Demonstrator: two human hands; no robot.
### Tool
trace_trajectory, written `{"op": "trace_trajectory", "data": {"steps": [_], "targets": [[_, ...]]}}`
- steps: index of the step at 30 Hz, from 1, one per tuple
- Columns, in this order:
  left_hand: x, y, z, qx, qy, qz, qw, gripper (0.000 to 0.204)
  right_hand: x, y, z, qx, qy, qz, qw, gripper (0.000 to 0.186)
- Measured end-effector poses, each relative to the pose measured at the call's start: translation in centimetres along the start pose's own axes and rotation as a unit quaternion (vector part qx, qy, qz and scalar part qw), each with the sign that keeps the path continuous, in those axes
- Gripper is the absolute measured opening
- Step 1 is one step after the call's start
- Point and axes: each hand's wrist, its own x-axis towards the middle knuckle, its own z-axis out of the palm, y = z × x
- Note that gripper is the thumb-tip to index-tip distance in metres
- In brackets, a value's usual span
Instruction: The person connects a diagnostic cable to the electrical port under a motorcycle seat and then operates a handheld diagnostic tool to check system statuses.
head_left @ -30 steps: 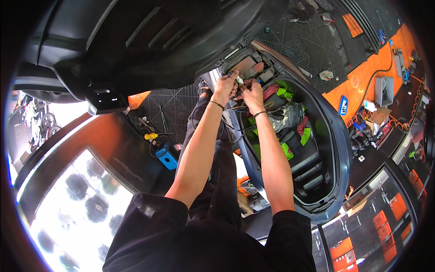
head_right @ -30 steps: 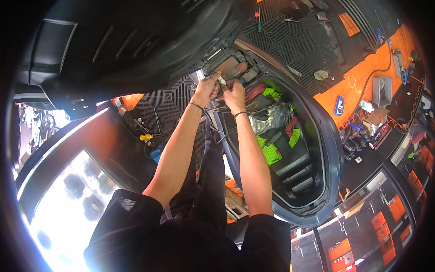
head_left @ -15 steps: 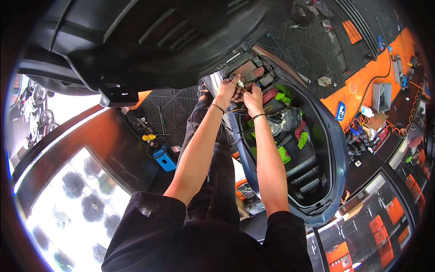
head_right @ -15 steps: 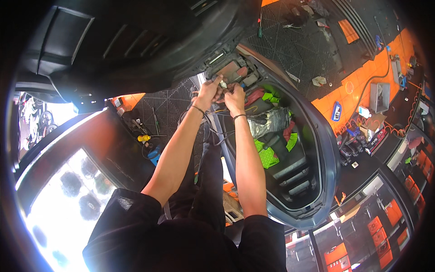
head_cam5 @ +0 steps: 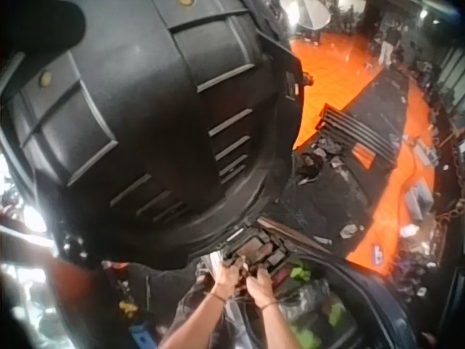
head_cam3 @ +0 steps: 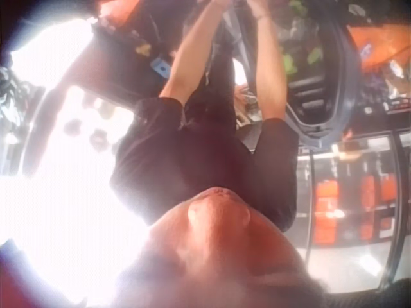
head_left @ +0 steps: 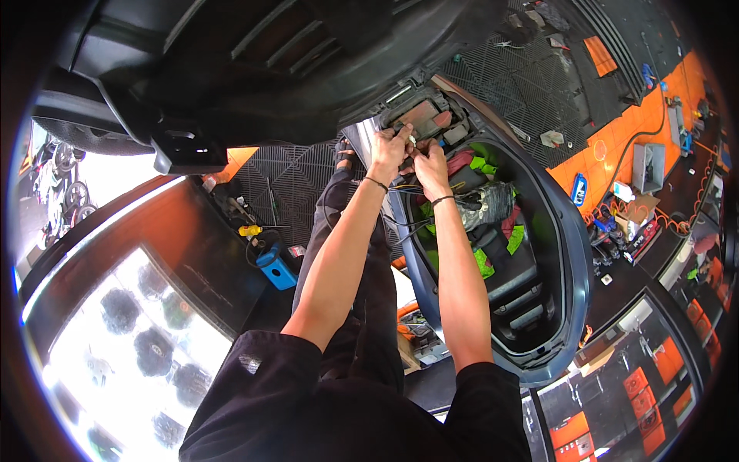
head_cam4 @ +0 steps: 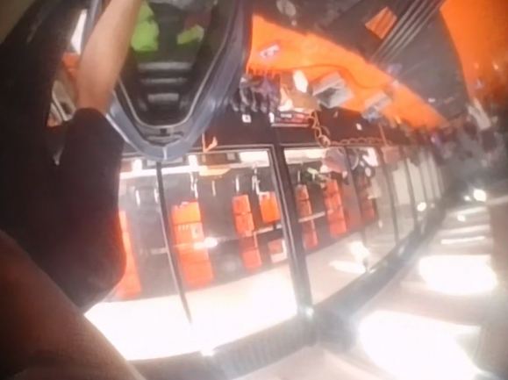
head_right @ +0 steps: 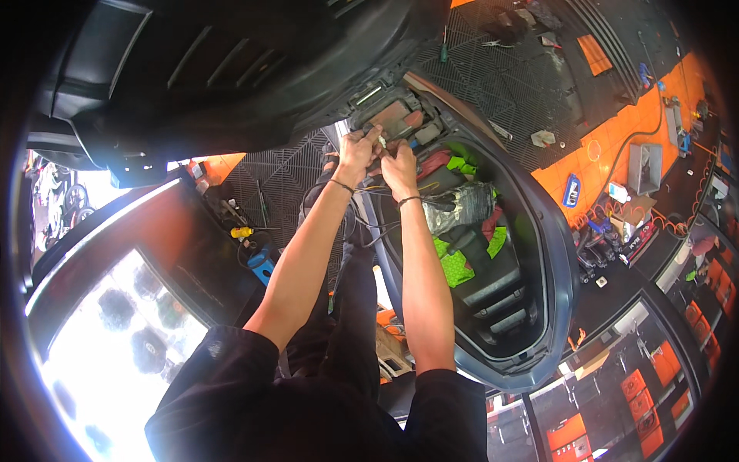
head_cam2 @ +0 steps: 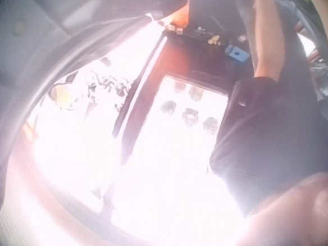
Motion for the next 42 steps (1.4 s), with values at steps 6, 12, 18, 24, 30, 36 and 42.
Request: {"op": "trace_trajectory", "data": {"steps": [6,12,18,24,30,36,42], "targets": [[-0.9,1.5,-0.8,0.085,-0.021,0.022,0.996,0.024,-0.7,-0.1,0.0,-0.061,0.004,-0.046,0.997,0.014],[-4.3,3.3,-2.4,0.544,0.013,0.401,0.737,0.034,-0.1,-0.3,-1.3,-0.260,0.002,-0.178,0.949,0.016],[0.6,3.8,-3.7,0.646,-0.223,0.353,0.639,0.032,2.0,-1.3,-2.8,-0.235,-0.112,-0.183,0.948,0.018],[-0.8,5.1,-3.4,0.632,-0.214,0.262,0.697,0.038,1.4,-2.0,-3.4,-0.236,-0.126,-0.131,0.955,0.021],[-0.8,3.2,-4.4,0.584,-0.178,0.269,0.745,0.036,1.3,-2.4,-3.3,-0.176,-0.167,-0.071,0.968,0.019],[-2.4,2.2,-3.7,0.535,-0.125,0.251,0.797,0.024,0.3,-0.3,-2.8,-0.223,-0.083,-0.293,0.926,0.028],[-3.1,0.4,-4.0,0.485,-0.054,0.265,0.832,0.018,0.4,-1.1,-3.2,-0.405,-0.076,-0.333,0.848,0.027]]}}
